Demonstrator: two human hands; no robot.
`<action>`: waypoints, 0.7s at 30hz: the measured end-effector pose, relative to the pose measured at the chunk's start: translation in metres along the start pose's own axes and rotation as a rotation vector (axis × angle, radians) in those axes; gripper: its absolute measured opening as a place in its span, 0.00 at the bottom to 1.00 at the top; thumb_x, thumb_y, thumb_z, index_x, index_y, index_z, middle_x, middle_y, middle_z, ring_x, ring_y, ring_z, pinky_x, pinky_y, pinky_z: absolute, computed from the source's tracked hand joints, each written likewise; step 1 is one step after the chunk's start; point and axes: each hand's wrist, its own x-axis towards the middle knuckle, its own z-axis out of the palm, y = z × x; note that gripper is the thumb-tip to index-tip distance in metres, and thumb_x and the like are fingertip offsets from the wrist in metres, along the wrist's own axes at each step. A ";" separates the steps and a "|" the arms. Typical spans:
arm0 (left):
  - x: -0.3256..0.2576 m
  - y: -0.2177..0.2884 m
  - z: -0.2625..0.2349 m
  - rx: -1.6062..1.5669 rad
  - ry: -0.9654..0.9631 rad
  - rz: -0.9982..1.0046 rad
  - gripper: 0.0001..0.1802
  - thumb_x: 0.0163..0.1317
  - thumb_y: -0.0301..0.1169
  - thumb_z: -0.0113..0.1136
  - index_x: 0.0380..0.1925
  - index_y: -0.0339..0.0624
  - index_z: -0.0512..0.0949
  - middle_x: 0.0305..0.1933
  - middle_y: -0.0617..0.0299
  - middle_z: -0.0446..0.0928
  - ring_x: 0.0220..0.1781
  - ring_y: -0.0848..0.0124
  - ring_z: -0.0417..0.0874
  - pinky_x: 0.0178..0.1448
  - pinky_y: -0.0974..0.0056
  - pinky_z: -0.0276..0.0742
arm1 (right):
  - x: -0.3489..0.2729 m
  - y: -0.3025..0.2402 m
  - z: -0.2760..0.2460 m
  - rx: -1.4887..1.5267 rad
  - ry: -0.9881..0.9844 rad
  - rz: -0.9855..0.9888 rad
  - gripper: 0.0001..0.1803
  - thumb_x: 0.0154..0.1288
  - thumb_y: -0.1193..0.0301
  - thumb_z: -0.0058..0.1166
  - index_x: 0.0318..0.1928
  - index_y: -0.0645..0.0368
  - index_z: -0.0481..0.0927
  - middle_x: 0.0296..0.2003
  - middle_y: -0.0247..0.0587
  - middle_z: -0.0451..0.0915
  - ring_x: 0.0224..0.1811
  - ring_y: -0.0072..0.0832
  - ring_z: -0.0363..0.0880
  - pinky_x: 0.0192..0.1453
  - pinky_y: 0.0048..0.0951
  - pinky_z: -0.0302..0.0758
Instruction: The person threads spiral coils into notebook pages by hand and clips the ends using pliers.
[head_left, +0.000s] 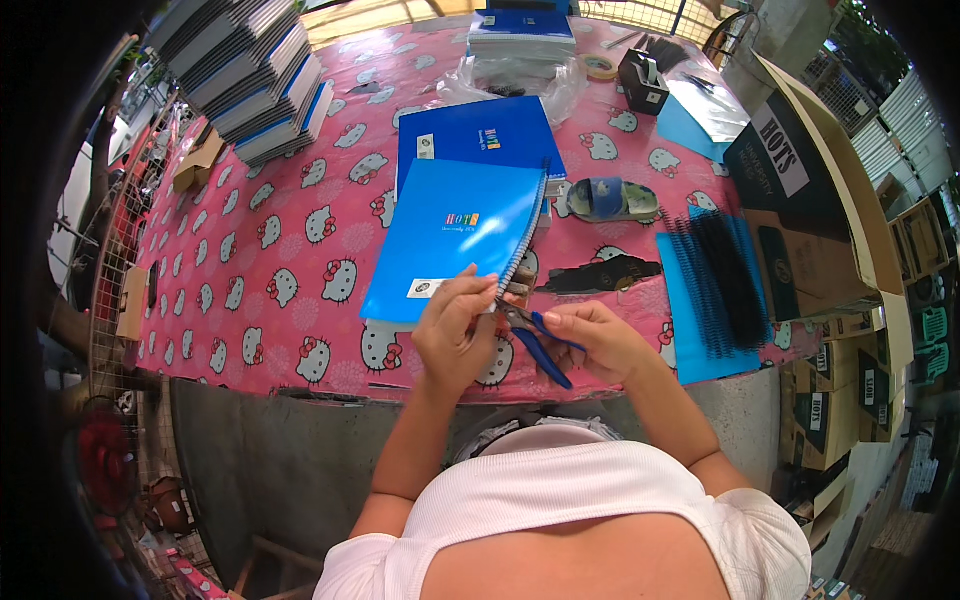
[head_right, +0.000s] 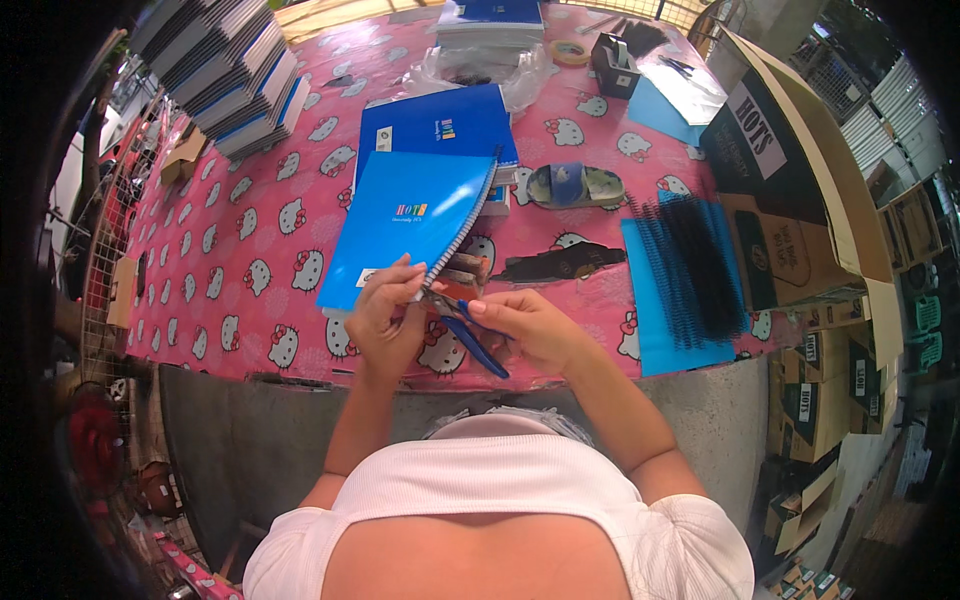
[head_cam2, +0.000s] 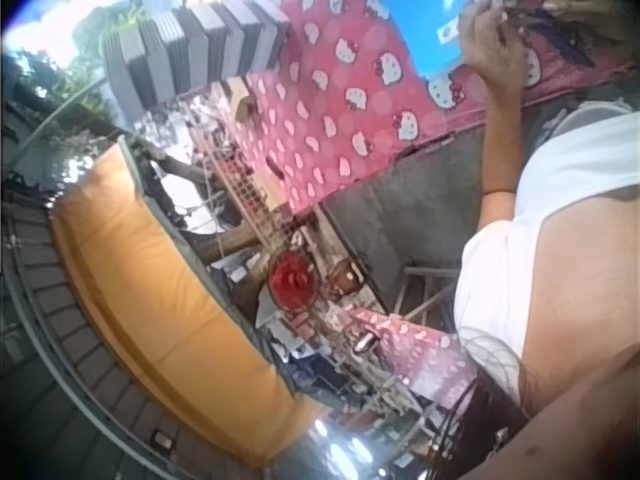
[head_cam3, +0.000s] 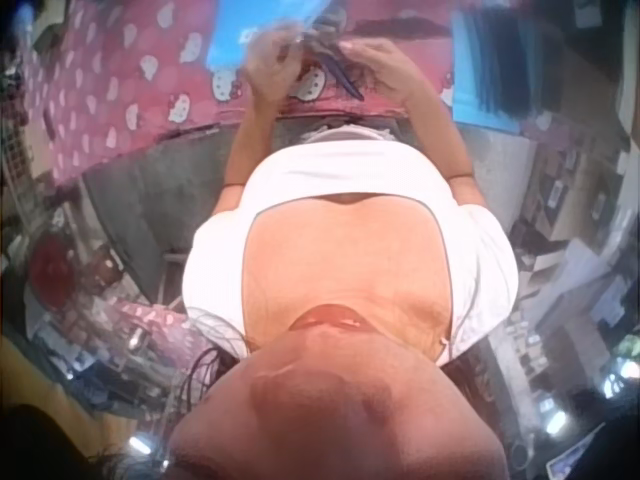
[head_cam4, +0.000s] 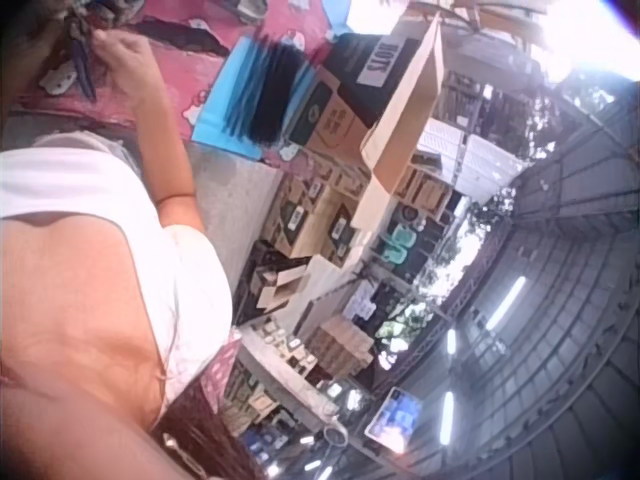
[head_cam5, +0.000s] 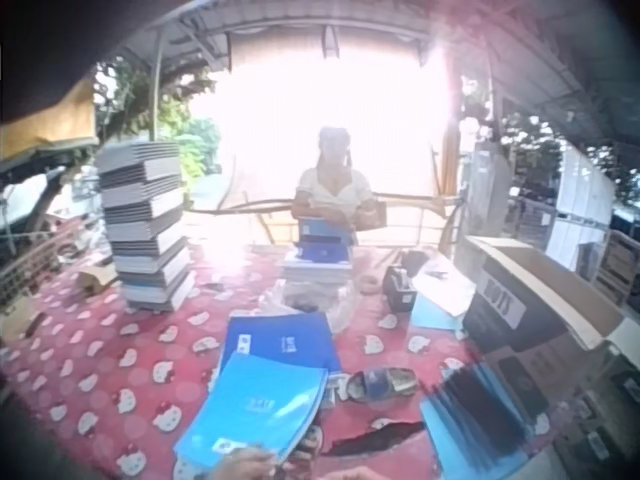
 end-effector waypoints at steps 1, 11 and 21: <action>-0.001 0.003 -0.004 0.053 0.059 -0.115 0.10 0.50 0.18 0.67 0.29 0.35 0.73 0.40 0.52 0.82 0.39 0.64 0.84 0.45 0.62 0.81 | -0.001 0.002 0.003 0.004 -0.004 0.006 0.16 0.65 0.67 0.56 0.50 0.63 0.77 0.35 0.39 0.81 0.33 0.25 0.79 0.40 0.25 0.76; -0.119 -0.107 -0.187 -0.141 1.187 -0.833 0.17 0.62 0.34 0.63 0.37 0.34 0.67 0.45 0.49 0.74 0.41 0.64 0.78 0.37 0.59 0.81 | -0.022 0.056 -0.081 -1.594 0.872 -0.671 0.23 0.47 0.71 0.65 0.47 0.58 0.78 0.51 0.48 0.73 0.54 0.45 0.72 0.56 0.44 0.68; -0.090 -0.112 -0.161 0.863 0.428 -0.865 0.33 0.59 0.40 0.62 0.62 0.40 0.63 0.71 0.42 0.53 0.74 0.46 0.48 0.71 0.32 0.33 | 0.241 -0.060 0.058 -2.022 0.250 -1.096 0.17 0.53 0.72 0.58 0.46 0.50 0.81 0.52 0.48 0.72 0.52 0.45 0.70 0.54 0.44 0.71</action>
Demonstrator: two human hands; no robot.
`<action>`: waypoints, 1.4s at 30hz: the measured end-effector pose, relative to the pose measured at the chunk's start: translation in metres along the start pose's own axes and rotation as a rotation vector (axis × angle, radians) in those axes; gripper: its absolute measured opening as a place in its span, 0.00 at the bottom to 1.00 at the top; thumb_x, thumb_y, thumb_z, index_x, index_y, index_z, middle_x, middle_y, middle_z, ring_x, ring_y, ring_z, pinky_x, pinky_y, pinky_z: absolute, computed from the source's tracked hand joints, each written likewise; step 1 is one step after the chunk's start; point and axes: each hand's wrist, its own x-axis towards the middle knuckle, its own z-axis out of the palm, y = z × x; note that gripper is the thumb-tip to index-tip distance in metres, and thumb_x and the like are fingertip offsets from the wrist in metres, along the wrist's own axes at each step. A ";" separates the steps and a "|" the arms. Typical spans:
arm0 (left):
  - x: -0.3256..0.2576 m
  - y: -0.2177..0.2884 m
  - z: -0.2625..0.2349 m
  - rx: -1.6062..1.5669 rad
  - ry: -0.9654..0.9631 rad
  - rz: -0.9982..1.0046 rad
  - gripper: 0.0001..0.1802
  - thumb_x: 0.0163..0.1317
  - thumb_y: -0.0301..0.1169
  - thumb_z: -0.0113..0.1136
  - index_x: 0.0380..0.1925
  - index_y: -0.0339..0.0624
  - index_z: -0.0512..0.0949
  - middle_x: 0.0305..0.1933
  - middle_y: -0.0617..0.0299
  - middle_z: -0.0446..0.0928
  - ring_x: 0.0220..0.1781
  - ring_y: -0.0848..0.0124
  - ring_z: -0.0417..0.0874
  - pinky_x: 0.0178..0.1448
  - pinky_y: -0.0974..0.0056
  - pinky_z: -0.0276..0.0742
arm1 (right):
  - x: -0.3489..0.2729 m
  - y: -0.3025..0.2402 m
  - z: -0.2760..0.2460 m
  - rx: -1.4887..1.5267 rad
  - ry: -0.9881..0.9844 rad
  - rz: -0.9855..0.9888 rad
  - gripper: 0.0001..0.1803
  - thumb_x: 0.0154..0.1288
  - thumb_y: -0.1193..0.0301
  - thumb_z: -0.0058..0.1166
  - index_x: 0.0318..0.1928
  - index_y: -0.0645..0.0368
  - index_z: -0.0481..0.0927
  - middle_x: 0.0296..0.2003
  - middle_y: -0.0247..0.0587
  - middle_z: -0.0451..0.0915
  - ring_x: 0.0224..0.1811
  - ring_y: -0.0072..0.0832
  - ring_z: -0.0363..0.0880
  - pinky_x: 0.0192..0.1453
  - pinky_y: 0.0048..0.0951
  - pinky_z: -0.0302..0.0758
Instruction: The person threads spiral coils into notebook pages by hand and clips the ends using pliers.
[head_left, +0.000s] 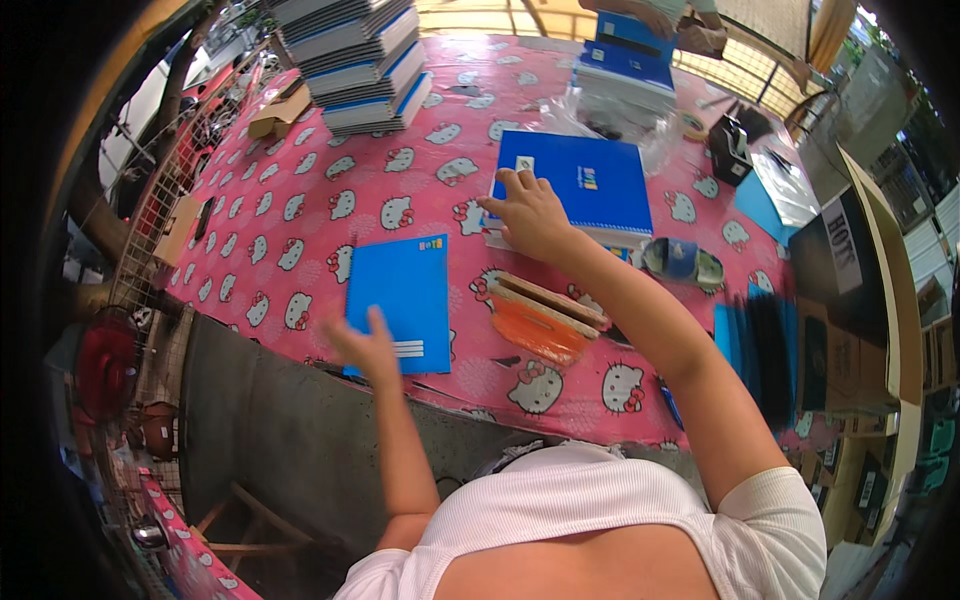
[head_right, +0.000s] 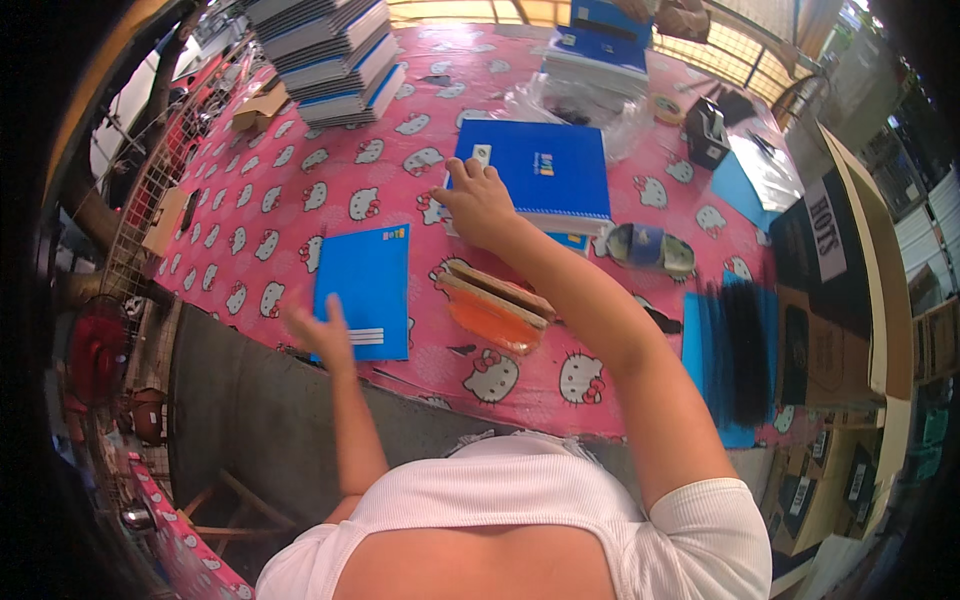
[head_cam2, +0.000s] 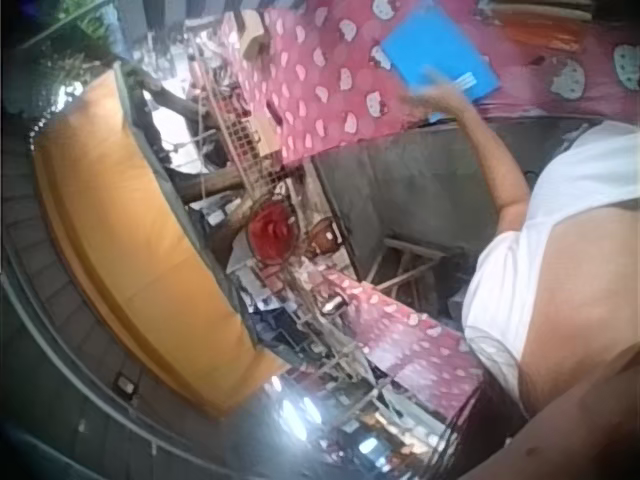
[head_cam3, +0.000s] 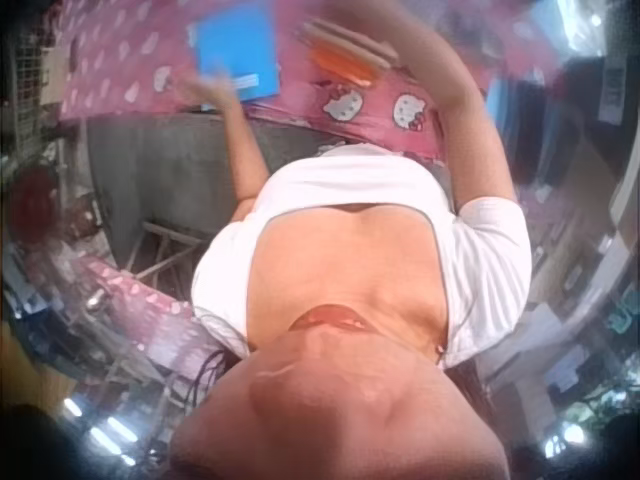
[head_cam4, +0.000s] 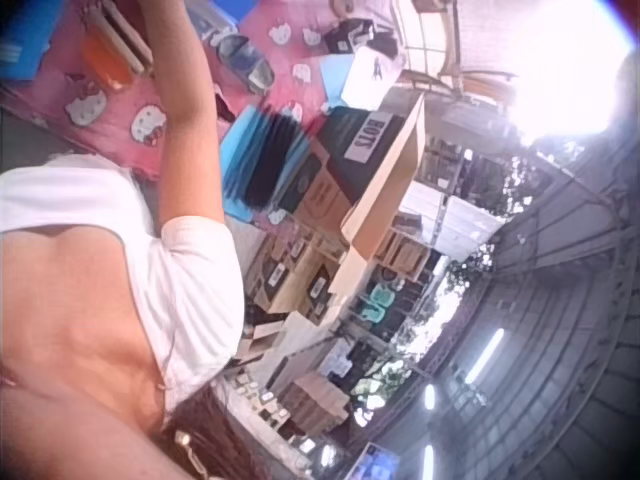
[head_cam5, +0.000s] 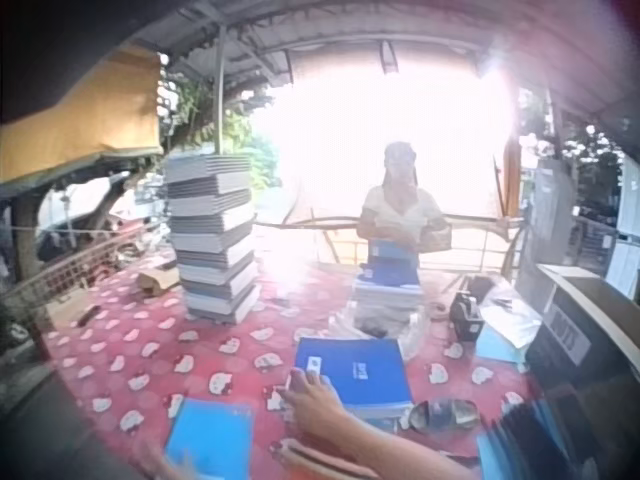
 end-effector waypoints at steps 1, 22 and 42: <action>-0.005 0.016 0.007 0.146 -0.148 0.080 0.32 0.62 0.44 0.57 0.64 0.46 0.62 0.73 0.48 0.51 0.75 0.46 0.46 0.69 0.28 0.32 | 0.014 -0.004 0.008 0.014 0.003 -0.028 0.17 0.53 0.72 0.58 0.46 0.50 0.81 0.52 0.48 0.72 0.52 0.45 0.70 0.54 0.44 0.71; 0.021 0.078 0.082 -0.404 -0.552 0.244 0.33 0.58 0.36 0.61 0.65 0.51 0.64 0.75 0.51 0.49 0.75 0.49 0.48 0.69 0.31 0.38 | 0.066 0.048 0.011 0.253 -0.573 -0.111 0.21 0.53 0.75 0.56 0.50 0.45 0.81 0.40 0.49 0.81 0.43 0.42 0.80 0.46 0.40 0.76; -0.062 0.125 0.036 -0.399 -0.855 0.535 0.48 0.38 0.41 0.77 0.63 0.52 0.66 0.67 0.60 0.62 0.70 0.52 0.59 0.70 0.42 0.52 | 0.052 0.043 -0.006 0.357 -0.211 -0.016 0.32 0.55 0.75 0.48 0.64 0.48 0.69 0.29 0.52 0.81 0.29 0.47 0.80 0.38 0.45 0.75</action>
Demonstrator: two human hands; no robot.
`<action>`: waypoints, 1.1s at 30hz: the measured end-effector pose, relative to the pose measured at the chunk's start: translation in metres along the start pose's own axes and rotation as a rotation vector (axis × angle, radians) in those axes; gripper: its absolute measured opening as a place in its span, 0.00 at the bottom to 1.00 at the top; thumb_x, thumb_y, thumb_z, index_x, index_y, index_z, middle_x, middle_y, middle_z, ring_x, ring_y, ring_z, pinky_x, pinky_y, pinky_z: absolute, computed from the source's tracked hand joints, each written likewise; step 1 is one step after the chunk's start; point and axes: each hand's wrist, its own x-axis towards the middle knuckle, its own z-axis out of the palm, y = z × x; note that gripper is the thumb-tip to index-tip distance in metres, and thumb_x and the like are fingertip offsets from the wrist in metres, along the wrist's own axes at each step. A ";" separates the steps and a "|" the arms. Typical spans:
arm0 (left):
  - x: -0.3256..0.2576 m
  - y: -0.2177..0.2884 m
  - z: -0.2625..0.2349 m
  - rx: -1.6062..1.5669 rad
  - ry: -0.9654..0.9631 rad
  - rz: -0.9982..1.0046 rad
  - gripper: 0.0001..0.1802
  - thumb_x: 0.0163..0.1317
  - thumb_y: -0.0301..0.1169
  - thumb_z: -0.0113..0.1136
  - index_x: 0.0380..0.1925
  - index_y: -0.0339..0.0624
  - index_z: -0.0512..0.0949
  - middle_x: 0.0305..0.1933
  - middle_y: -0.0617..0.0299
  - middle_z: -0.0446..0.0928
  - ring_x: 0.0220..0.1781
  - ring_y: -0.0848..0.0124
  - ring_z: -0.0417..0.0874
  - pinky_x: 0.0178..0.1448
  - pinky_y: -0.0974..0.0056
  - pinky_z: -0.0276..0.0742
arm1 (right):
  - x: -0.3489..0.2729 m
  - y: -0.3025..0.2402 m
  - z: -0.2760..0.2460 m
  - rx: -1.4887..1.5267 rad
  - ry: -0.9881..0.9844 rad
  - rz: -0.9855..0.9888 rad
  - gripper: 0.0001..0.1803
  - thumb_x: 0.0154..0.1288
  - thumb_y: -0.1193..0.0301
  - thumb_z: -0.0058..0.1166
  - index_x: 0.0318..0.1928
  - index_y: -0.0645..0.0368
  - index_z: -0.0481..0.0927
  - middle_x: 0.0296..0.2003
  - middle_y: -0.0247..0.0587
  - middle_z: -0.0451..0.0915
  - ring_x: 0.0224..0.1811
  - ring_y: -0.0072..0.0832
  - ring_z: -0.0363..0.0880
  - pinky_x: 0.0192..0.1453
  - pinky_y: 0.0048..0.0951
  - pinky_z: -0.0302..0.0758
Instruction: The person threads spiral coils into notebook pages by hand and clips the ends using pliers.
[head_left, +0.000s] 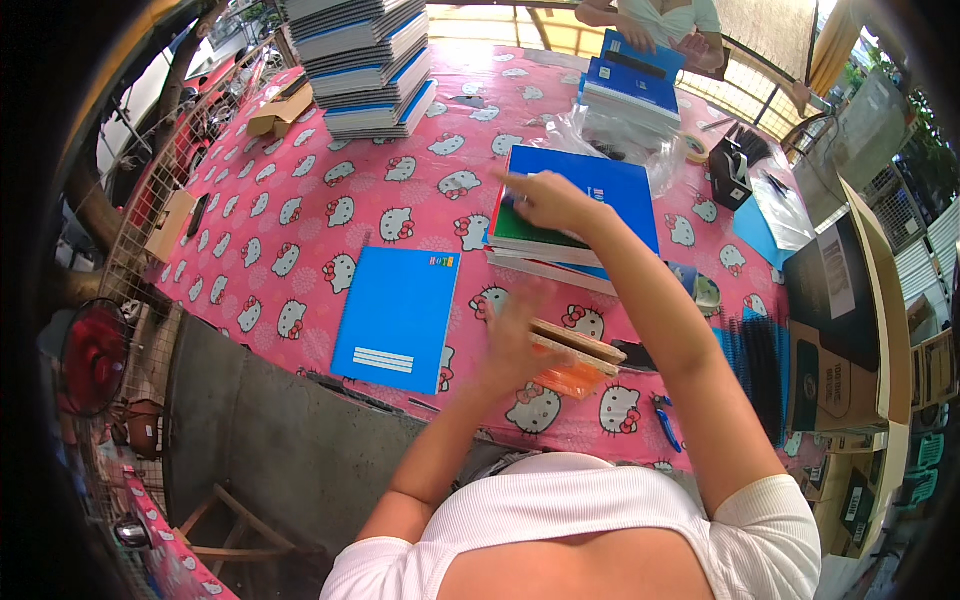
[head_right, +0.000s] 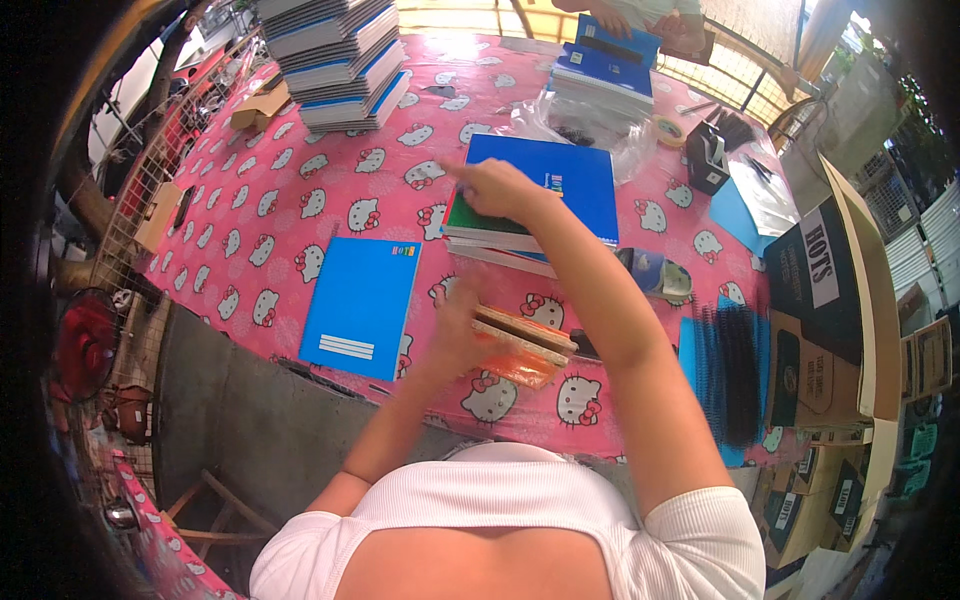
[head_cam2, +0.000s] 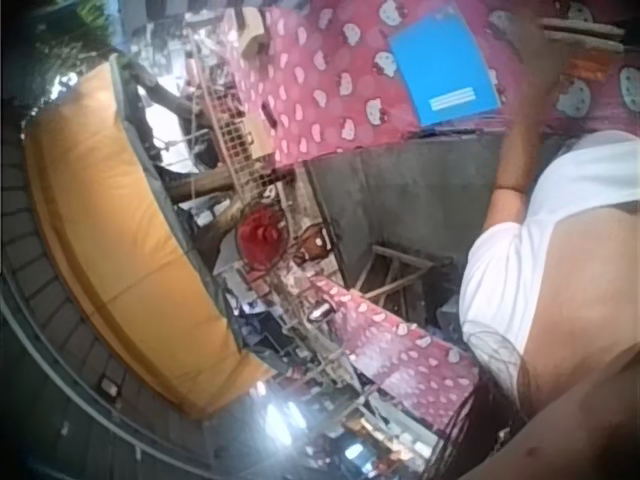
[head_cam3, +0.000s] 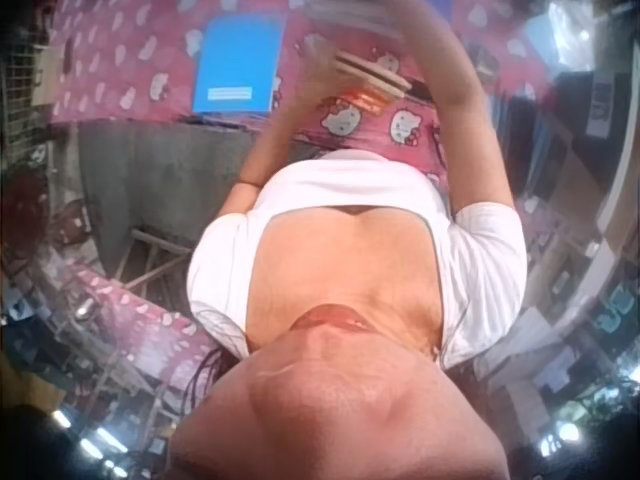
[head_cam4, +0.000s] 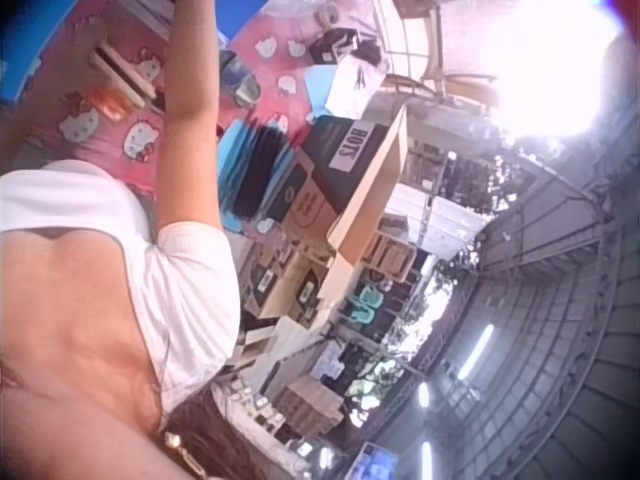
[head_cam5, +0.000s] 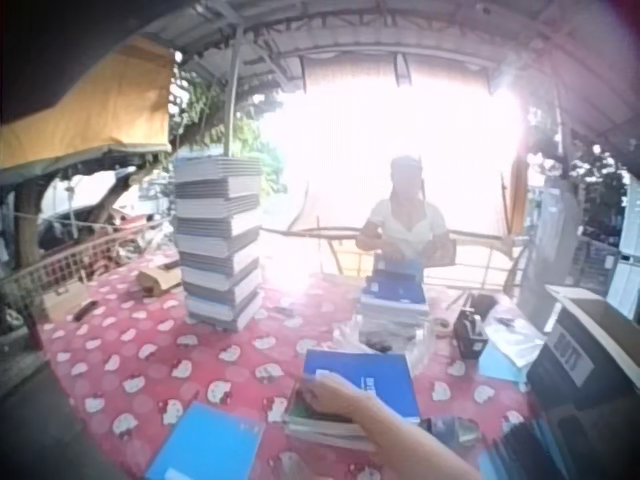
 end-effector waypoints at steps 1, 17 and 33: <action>0.015 0.007 -0.010 -0.163 0.125 -0.045 0.49 0.39 0.41 0.77 0.65 0.52 0.63 0.70 0.59 0.57 0.72 0.53 0.56 0.71 0.43 0.53 | -0.004 0.005 -0.014 -0.054 0.053 0.027 0.34 0.55 0.75 0.49 0.66 0.51 0.63 0.28 0.53 0.81 0.28 0.48 0.80 0.34 0.45 0.75; 0.064 0.090 -0.066 -0.624 0.284 0.210 0.14 0.51 0.26 0.72 0.36 0.33 0.81 0.29 0.64 0.80 0.29 0.76 0.79 0.35 0.70 0.77 | -0.280 -0.031 -0.064 0.606 0.563 0.503 0.28 0.45 0.79 0.70 0.50 0.61 0.75 0.43 0.41 0.79 0.45 0.27 0.77 0.50 0.31 0.74; 0.032 -0.033 -0.018 -0.941 0.185 -0.192 0.38 0.50 0.19 0.68 0.60 0.38 0.59 0.61 0.56 0.64 0.56 0.69 0.72 0.57 0.66 0.71 | -0.319 -0.046 0.047 0.495 0.593 0.560 0.33 0.48 0.77 0.69 0.53 0.59 0.66 0.46 0.41 0.72 0.50 0.29 0.72 0.55 0.34 0.69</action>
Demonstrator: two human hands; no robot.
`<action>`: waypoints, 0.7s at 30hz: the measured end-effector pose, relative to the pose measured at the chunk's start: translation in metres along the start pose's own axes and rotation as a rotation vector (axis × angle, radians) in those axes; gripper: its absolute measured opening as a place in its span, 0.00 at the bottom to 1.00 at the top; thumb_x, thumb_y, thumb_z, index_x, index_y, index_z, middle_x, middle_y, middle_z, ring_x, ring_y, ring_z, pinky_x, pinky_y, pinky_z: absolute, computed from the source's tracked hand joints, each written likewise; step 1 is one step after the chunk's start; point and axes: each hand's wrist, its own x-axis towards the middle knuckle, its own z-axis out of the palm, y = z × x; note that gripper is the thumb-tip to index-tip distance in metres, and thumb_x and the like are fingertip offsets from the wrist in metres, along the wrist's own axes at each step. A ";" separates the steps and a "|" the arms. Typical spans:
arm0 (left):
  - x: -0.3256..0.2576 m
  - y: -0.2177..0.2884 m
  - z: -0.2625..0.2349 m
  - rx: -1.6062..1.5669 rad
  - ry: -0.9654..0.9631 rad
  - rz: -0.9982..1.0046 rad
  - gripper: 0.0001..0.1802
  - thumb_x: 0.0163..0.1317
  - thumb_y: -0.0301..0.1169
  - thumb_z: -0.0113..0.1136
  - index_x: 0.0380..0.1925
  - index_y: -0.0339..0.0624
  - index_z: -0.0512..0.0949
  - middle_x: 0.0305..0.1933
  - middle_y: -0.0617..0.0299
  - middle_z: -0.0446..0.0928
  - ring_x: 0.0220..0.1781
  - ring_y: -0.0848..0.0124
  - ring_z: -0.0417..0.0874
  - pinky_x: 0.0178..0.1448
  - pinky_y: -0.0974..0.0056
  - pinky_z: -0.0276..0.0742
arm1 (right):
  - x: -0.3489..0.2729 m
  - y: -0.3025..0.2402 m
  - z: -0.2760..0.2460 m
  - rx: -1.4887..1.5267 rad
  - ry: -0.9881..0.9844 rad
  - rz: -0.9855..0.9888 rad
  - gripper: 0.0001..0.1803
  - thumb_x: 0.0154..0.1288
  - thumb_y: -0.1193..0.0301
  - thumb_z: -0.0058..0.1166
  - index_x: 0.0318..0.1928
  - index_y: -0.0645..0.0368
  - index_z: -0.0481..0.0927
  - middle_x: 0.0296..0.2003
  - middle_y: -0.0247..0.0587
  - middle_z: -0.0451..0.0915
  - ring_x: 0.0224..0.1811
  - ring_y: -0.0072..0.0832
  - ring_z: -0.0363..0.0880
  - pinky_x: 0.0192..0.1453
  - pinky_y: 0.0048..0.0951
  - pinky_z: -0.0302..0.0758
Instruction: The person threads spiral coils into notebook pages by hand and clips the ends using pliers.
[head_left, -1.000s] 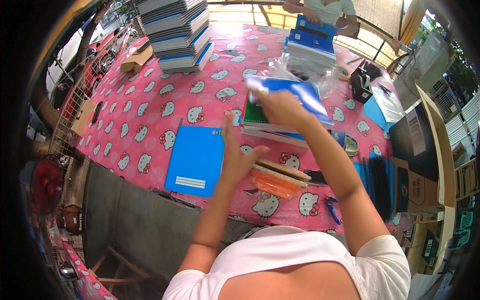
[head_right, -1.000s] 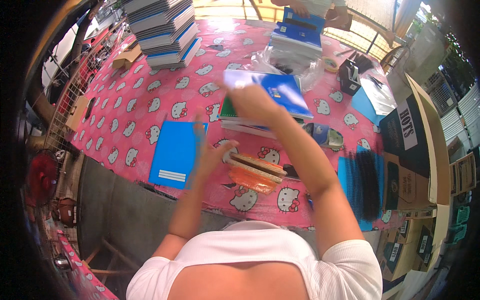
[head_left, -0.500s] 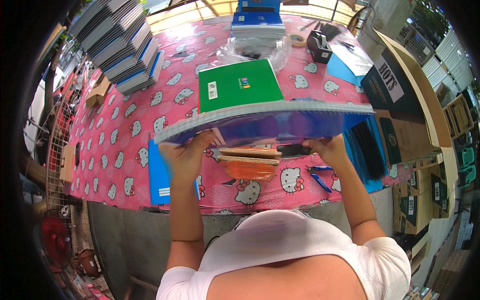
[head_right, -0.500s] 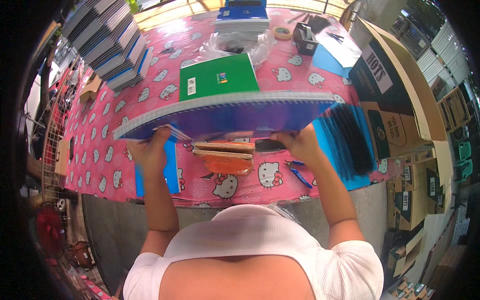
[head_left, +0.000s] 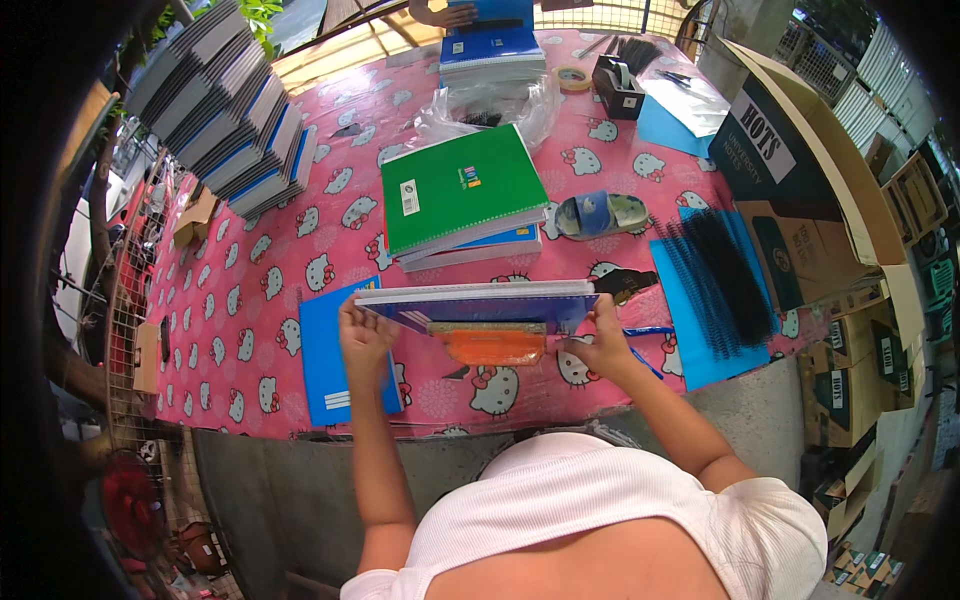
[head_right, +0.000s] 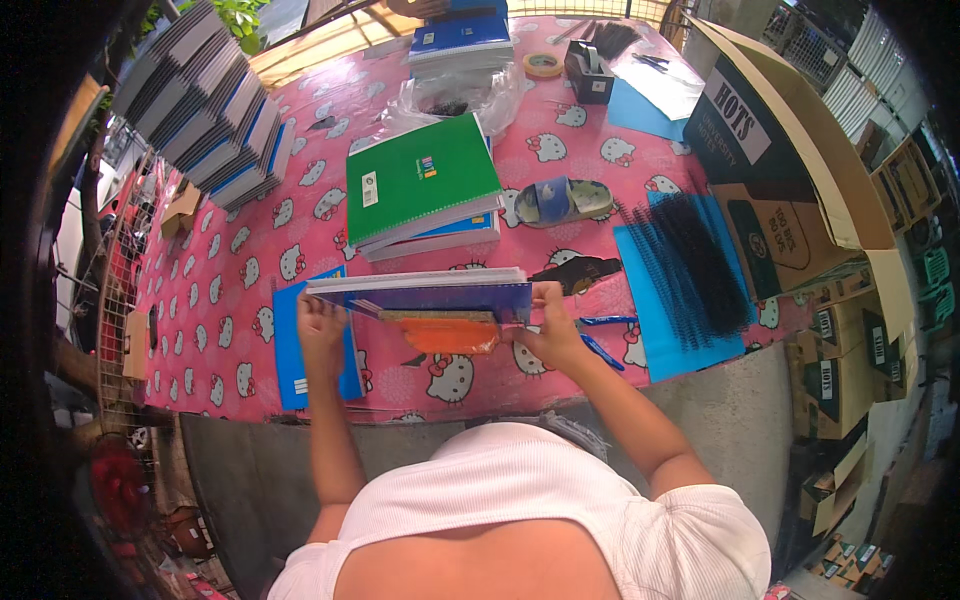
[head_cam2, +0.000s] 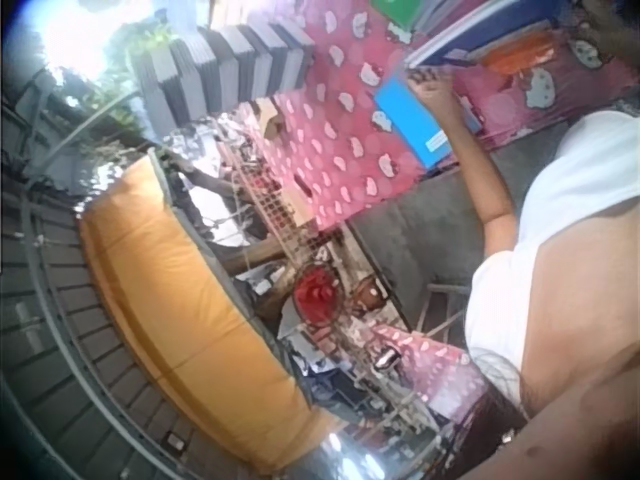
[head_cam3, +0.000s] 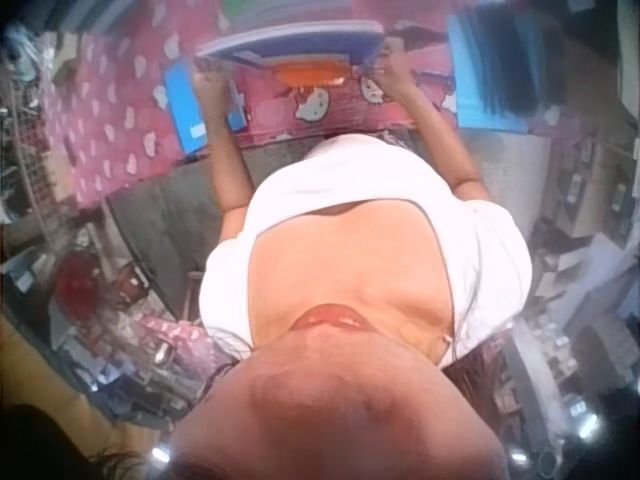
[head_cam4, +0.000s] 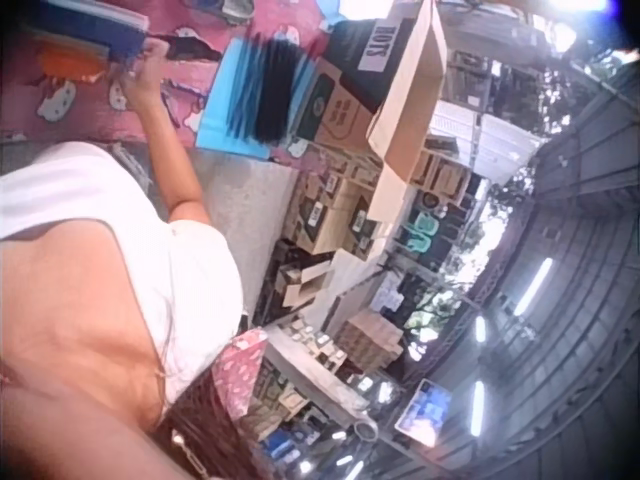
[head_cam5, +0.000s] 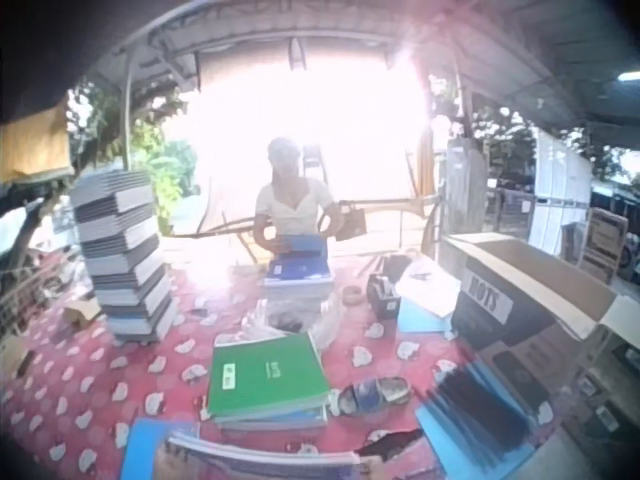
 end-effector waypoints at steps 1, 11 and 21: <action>-0.005 -0.010 -0.001 0.042 0.033 -0.064 0.45 0.48 0.19 0.70 0.63 0.38 0.55 0.64 0.55 0.62 0.58 0.67 0.70 0.61 0.64 0.68 | -0.001 0.000 -0.001 0.176 0.051 0.068 0.36 0.48 0.78 0.69 0.54 0.59 0.60 0.47 0.41 0.69 0.52 0.29 0.70 0.58 0.34 0.67; -0.034 0.059 0.174 1.111 0.034 0.873 0.49 0.52 0.32 0.70 0.69 0.40 0.51 0.64 0.52 0.65 0.65 0.59 0.66 0.74 0.50 0.45 | 0.023 -0.010 -0.041 0.007 0.032 -0.160 0.28 0.48 0.85 0.60 0.50 0.61 0.65 0.43 0.48 0.71 0.48 0.39 0.73 0.54 0.38 0.70; -0.002 0.048 0.223 1.103 -0.570 0.685 0.15 0.57 0.37 0.63 0.43 0.47 0.80 0.43 0.66 0.79 0.47 0.67 0.76 0.61 0.52 0.60 | 0.104 0.094 -0.231 -1.108 0.115 0.514 0.09 0.57 0.70 0.56 0.34 0.64 0.79 0.36 0.55 0.80 0.43 0.50 0.80 0.46 0.45 0.76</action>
